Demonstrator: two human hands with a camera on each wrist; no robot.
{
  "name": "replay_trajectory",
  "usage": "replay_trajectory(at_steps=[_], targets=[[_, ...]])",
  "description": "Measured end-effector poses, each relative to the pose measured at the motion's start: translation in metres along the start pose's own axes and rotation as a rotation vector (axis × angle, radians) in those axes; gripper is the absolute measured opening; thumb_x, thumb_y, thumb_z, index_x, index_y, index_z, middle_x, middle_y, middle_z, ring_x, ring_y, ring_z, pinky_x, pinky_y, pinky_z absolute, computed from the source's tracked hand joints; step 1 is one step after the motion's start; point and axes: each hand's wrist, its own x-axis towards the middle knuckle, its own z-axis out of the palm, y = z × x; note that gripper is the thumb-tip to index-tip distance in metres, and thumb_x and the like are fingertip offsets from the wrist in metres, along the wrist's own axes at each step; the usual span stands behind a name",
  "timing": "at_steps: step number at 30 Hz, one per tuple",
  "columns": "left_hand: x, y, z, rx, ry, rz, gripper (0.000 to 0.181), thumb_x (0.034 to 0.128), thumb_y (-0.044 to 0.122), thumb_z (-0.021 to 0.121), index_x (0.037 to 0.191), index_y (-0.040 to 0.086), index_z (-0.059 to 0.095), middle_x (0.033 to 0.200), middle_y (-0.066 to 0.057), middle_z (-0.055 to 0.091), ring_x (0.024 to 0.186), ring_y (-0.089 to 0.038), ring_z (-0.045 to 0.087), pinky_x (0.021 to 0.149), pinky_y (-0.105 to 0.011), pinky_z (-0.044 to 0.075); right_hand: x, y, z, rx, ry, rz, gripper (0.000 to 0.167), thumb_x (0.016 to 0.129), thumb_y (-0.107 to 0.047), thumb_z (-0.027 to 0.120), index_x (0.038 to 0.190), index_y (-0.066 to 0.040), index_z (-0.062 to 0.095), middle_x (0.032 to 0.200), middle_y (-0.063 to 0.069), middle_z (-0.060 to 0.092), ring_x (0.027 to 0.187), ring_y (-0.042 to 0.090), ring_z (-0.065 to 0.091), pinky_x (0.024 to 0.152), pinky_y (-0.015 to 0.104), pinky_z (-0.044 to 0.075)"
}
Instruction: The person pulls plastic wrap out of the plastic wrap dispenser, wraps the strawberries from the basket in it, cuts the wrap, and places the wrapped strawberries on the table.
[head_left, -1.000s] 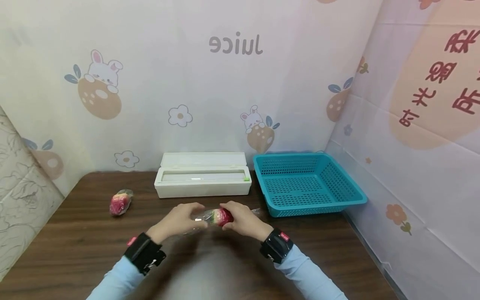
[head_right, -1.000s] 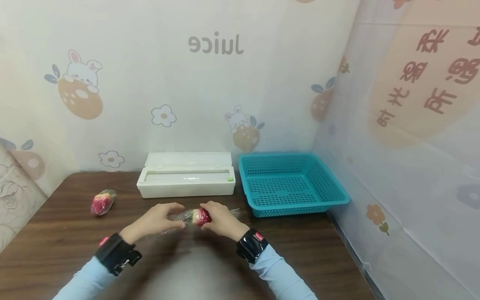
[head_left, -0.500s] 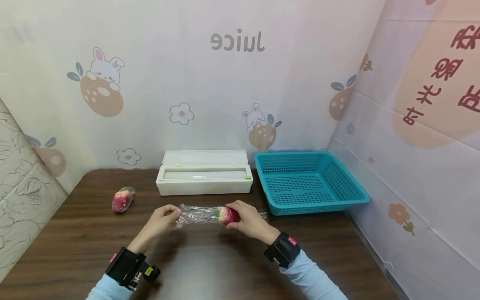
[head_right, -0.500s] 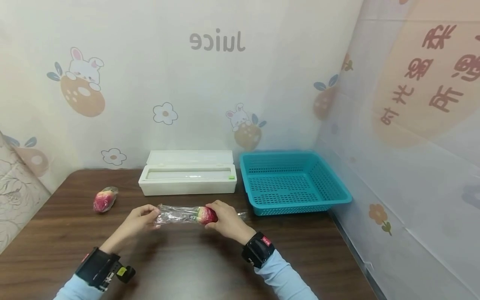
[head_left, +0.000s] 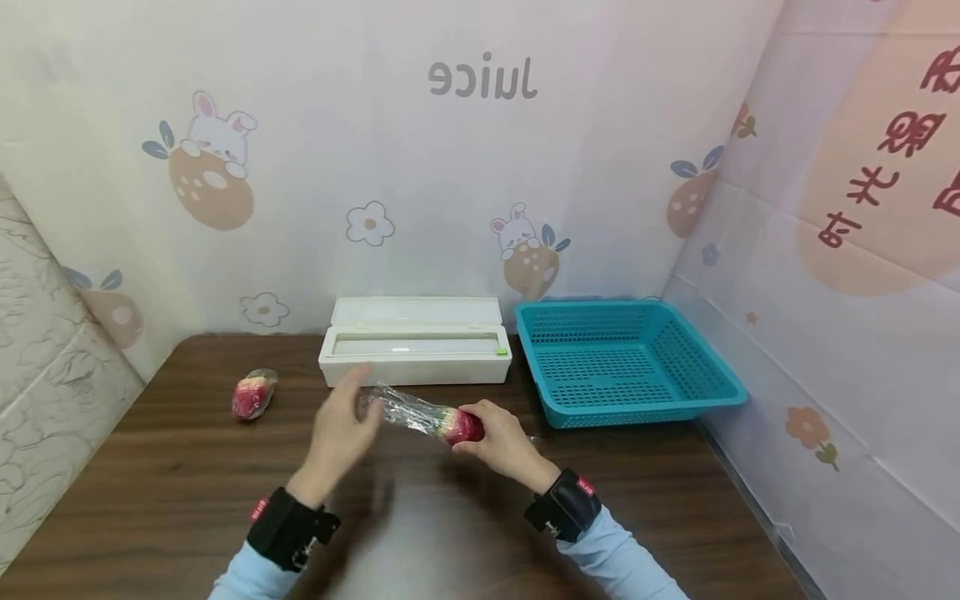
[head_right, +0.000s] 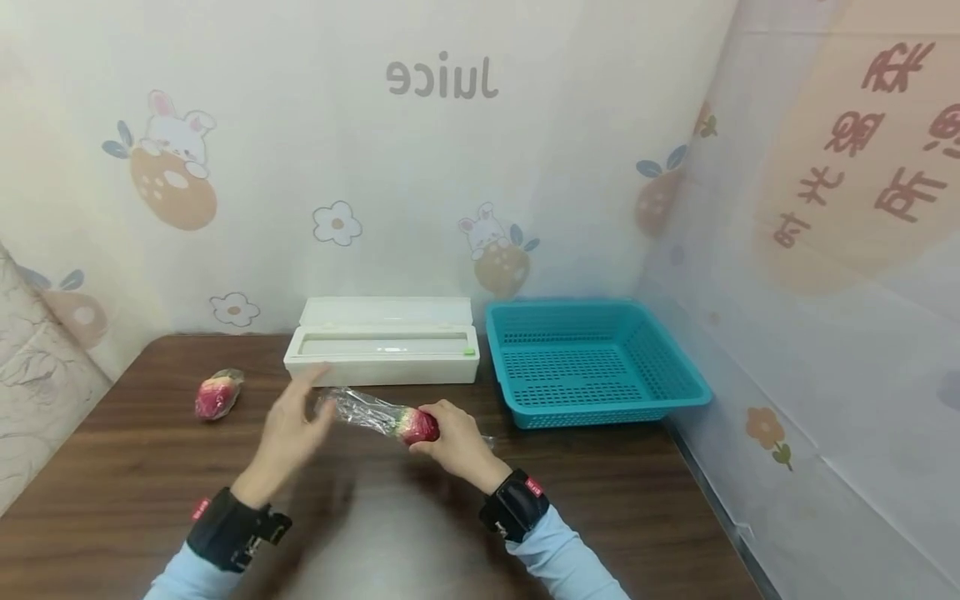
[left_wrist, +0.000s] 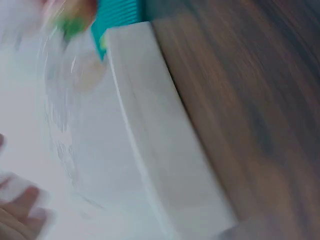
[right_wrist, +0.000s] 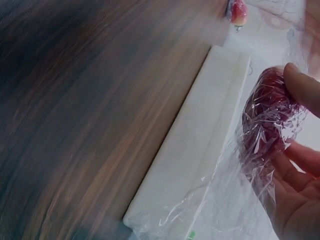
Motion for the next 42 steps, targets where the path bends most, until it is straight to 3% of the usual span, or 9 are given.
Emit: replay_trajectory(at_steps=[4,7,13,18,22,27,32,37,42], targets=[[-0.005,0.02,0.021,0.363,0.049,0.496,0.068,0.0648,0.004,0.074,0.127,-0.002,0.048,0.132,-0.016,0.049,0.123,-0.032,0.045,0.104,-0.046,0.032,-0.001,-0.007,0.001,0.019,0.029,-0.022,0.052,0.073,-0.028,0.077,0.117,-0.007,0.058,0.103,0.004,0.061,0.089,0.013,0.057,0.074,0.027,0.05],[-0.005,0.019,0.029,0.483,0.004,0.554,0.068,0.0627,0.001,0.075,0.126,-0.001,0.051,0.13,-0.014,0.052,0.124,-0.029,0.046,0.105,-0.044,0.032,-0.002,-0.012,0.001,0.031,0.029,-0.021,0.053,0.073,-0.028,0.076,0.118,-0.007,0.058,0.104,0.004,0.061,0.09,0.013,0.058,0.075,0.027,0.051],[-0.004,0.008,0.036,0.489,0.063,0.397,0.043,0.0668,-0.012,0.068,0.108,0.001,0.061,0.115,-0.013,0.063,0.109,-0.026,0.058,0.101,-0.04,0.038,-0.006,-0.018,-0.001,0.064,0.05,0.004,0.054,0.073,-0.029,0.076,0.118,-0.008,0.058,0.103,0.003,0.061,0.09,0.012,0.056,0.073,0.026,0.048],[-0.004,0.002,0.04,0.351,0.126,0.281,0.03,0.0726,-0.012,0.063,0.099,0.003,0.065,0.107,-0.008,0.068,0.098,-0.023,0.064,0.095,-0.039,0.044,-0.005,-0.021,-0.001,0.12,0.099,0.018,0.053,0.073,-0.03,0.076,0.118,-0.008,0.058,0.102,0.003,0.061,0.09,0.012,0.057,0.073,0.025,0.048],[-0.004,0.005,0.042,0.231,0.108,0.141,0.037,0.0755,-0.008,0.057,0.111,0.001,0.062,0.116,-0.011,0.063,0.109,-0.026,0.058,0.101,-0.042,0.038,-0.002,-0.023,0.0,0.113,0.135,-0.003,0.054,0.073,-0.029,0.076,0.118,-0.007,0.058,0.104,0.005,0.061,0.093,0.014,0.058,0.076,0.028,0.05],[-0.005,0.027,0.036,-0.082,0.222,0.029,0.051,0.0711,-0.003,0.048,0.121,-0.002,0.055,0.124,-0.018,0.057,0.123,-0.036,0.045,0.108,-0.05,0.022,0.0,-0.027,0.003,0.084,0.188,-0.018,0.055,0.071,-0.027,0.078,0.118,-0.007,0.058,0.104,0.006,0.061,0.096,0.016,0.059,0.08,0.032,0.051],[0.005,0.046,0.04,-0.325,0.334,-0.007,0.035,0.0954,0.008,0.034,0.108,-0.002,0.065,0.109,-0.019,0.065,0.116,-0.037,0.051,0.108,-0.049,0.023,0.001,-0.034,0.004,0.08,0.238,-0.071,0.055,0.07,-0.025,0.079,0.117,-0.006,0.058,0.105,0.006,0.061,0.096,0.016,0.06,0.08,0.031,0.052],[0.013,0.054,0.05,-0.565,0.347,-0.287,0.05,0.1012,0.029,0.027,0.097,0.002,0.07,0.105,-0.012,0.068,0.111,-0.025,0.056,0.103,-0.04,0.032,0.0,-0.04,0.005,0.1,0.263,-0.092,0.055,0.07,-0.022,0.079,0.117,-0.006,0.058,0.108,0.007,0.06,0.098,0.017,0.06,0.081,0.032,0.052],[0.014,0.061,0.058,-0.947,0.353,-0.569,0.058,0.0997,0.04,0.025,0.099,0.001,0.068,0.109,-0.007,0.066,0.106,-0.019,0.056,0.086,-0.026,0.044,-0.003,-0.044,0.008,0.172,0.277,-0.076,0.056,0.07,-0.02,0.079,0.119,-0.005,0.057,0.108,0.008,0.06,0.095,0.016,0.059,0.076,0.031,0.052]])
